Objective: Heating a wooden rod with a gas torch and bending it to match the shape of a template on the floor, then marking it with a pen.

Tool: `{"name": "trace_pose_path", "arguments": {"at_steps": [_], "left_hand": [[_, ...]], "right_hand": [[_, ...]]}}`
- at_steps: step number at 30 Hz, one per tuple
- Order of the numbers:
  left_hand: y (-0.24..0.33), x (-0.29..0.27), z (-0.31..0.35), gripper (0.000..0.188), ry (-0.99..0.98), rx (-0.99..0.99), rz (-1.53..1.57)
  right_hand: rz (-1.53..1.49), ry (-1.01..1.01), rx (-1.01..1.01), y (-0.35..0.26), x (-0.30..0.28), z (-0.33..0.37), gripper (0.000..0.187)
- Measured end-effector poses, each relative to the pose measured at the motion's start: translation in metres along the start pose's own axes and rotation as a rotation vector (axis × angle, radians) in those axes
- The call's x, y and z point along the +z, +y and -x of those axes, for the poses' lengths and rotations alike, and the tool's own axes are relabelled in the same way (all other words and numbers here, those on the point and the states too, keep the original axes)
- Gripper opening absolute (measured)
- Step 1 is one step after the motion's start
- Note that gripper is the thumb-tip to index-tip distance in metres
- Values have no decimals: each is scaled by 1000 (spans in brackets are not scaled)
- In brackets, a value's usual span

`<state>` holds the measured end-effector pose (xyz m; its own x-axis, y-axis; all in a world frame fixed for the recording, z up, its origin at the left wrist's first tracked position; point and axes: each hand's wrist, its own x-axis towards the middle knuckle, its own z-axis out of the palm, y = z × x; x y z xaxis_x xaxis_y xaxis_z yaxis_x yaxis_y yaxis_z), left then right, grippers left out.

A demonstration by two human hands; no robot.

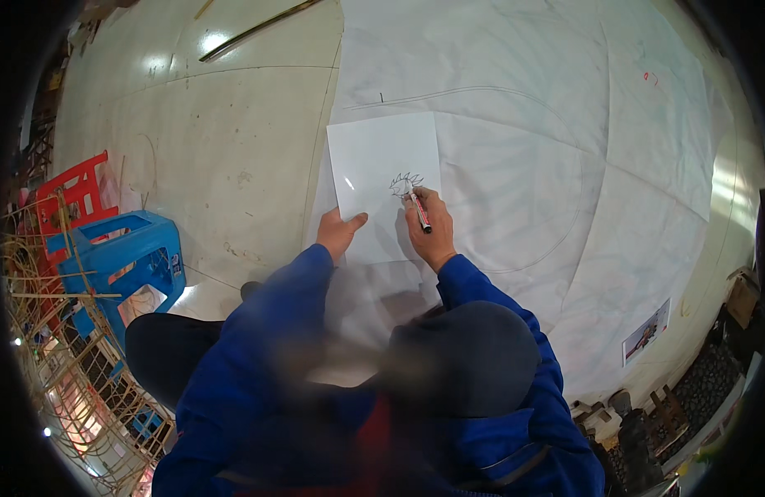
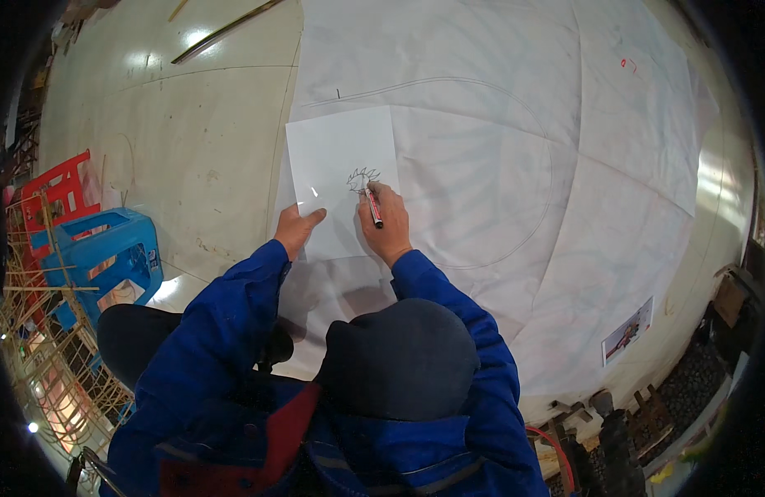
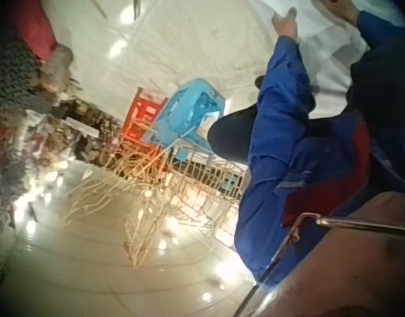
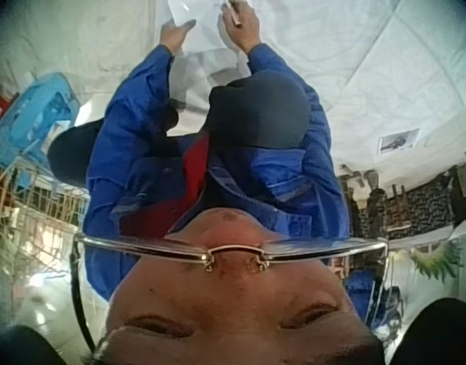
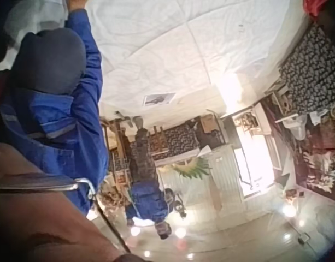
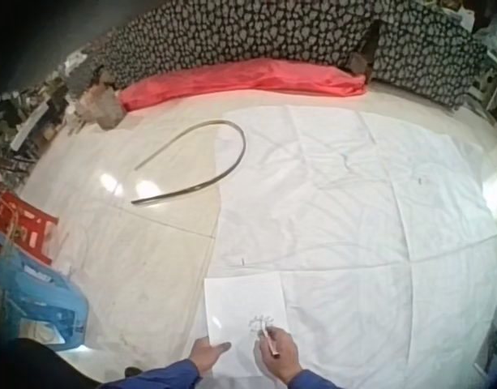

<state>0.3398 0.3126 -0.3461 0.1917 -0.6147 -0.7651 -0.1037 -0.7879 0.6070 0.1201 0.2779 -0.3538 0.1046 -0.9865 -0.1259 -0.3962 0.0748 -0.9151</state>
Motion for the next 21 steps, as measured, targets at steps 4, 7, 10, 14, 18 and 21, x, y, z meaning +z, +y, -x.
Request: {"name": "trace_pose_path", "arguments": {"at_steps": [4,7,10,14,18,21], "left_hand": [[0,-1,-1,38,-5,10,-6],[1,1,2,38,9,-2,17],[0,0,3,38,-1,10,24],[0,1,2,38,-8,15,45],[1,1,3,39,5,23,22],[2,2,5,40,11,24,16]], "right_hand": [[-43,16,25,2,0,1,31],[-94,32,58,3,-4,3,31],[-93,34,63,5,-5,4,31],[-109,36,83,6,-6,6,31],[14,11,-40,-3,-9,6,31],[12,-32,-128,-8,-4,4,29]]}}
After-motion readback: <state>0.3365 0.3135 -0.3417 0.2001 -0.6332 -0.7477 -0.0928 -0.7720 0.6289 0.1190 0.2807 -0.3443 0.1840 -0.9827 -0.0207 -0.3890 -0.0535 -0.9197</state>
